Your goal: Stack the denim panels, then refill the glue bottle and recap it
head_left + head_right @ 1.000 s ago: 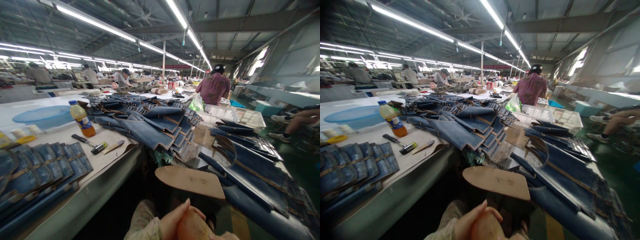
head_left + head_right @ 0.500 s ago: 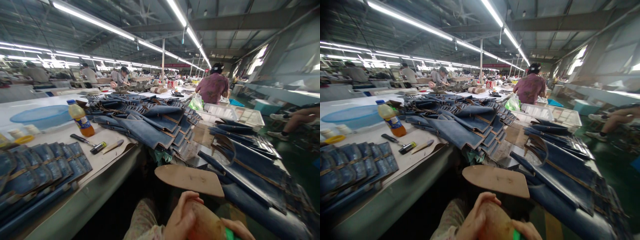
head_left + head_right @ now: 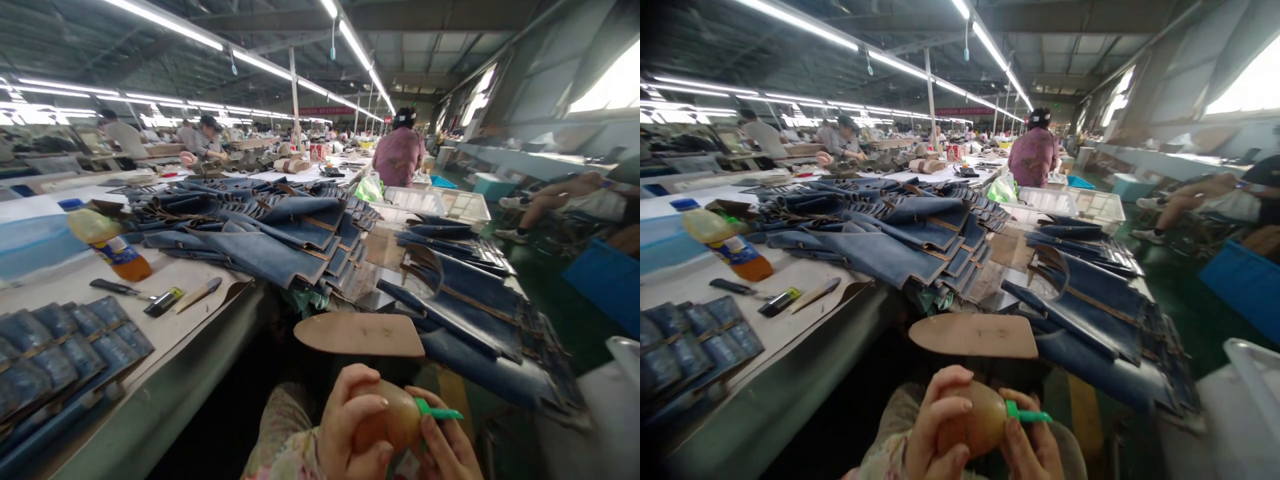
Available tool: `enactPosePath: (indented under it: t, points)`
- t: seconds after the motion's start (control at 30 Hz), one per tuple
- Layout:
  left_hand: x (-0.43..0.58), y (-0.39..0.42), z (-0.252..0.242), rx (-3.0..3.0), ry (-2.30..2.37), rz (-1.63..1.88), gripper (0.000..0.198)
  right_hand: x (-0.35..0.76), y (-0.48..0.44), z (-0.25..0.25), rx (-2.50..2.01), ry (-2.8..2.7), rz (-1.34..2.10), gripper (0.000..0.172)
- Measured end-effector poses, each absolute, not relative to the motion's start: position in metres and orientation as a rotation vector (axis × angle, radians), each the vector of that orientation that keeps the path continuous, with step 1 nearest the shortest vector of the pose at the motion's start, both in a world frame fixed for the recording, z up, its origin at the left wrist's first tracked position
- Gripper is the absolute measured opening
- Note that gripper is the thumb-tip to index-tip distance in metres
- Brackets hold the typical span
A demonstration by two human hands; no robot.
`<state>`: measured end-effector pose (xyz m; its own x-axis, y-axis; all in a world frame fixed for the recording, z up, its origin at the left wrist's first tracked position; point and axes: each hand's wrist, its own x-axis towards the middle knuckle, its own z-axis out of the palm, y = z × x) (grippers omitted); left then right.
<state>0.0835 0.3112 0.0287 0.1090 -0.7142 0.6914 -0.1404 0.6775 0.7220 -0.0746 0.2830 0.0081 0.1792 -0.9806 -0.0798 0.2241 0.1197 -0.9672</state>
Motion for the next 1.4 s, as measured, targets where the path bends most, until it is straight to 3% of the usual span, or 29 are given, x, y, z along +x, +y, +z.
enactPosePath:
  t: [0.1,0.27,0.33,0.6,0.7,0.97,1.07,1.27,1.4]
  points:
    - [0.079,0.307,0.019,0.839,-1.268,-0.716,0.035,-0.081,0.277,0.020,-1.322,0.996,-1.171,0.028]
    - [0.070,0.294,0.004,0.859,-0.528,-1.832,0.056,-0.093,0.270,0.047,-2.144,0.910,-1.305,0.021]
    - [0.066,0.292,0.002,0.858,-0.374,-2.014,0.055,-0.096,0.271,0.050,-2.253,0.853,-1.231,0.022]
    - [0.048,0.296,0.006,1.007,-0.621,-1.291,0.041,-0.096,0.279,0.039,-1.984,1.141,-1.361,0.025]
    - [0.046,0.296,0.002,0.999,-0.738,-1.168,0.038,-0.099,0.279,0.038,-1.948,1.159,-1.383,0.026]
    - [0.039,0.300,0.003,1.006,-0.706,-1.153,0.045,-0.103,0.277,0.032,-1.872,1.145,-1.329,0.026]
    - [0.041,0.298,0.010,1.048,-0.643,-1.281,0.050,-0.101,0.265,0.031,-1.700,1.168,-1.212,0.037]
    - [0.050,0.290,0.015,0.936,-0.589,-1.777,0.061,-0.094,0.234,0.030,-1.202,1.023,-1.078,0.074]
    - [0.051,0.290,0.014,0.801,-0.610,-1.851,0.070,-0.091,0.232,0.031,-1.056,0.912,-1.140,0.067]
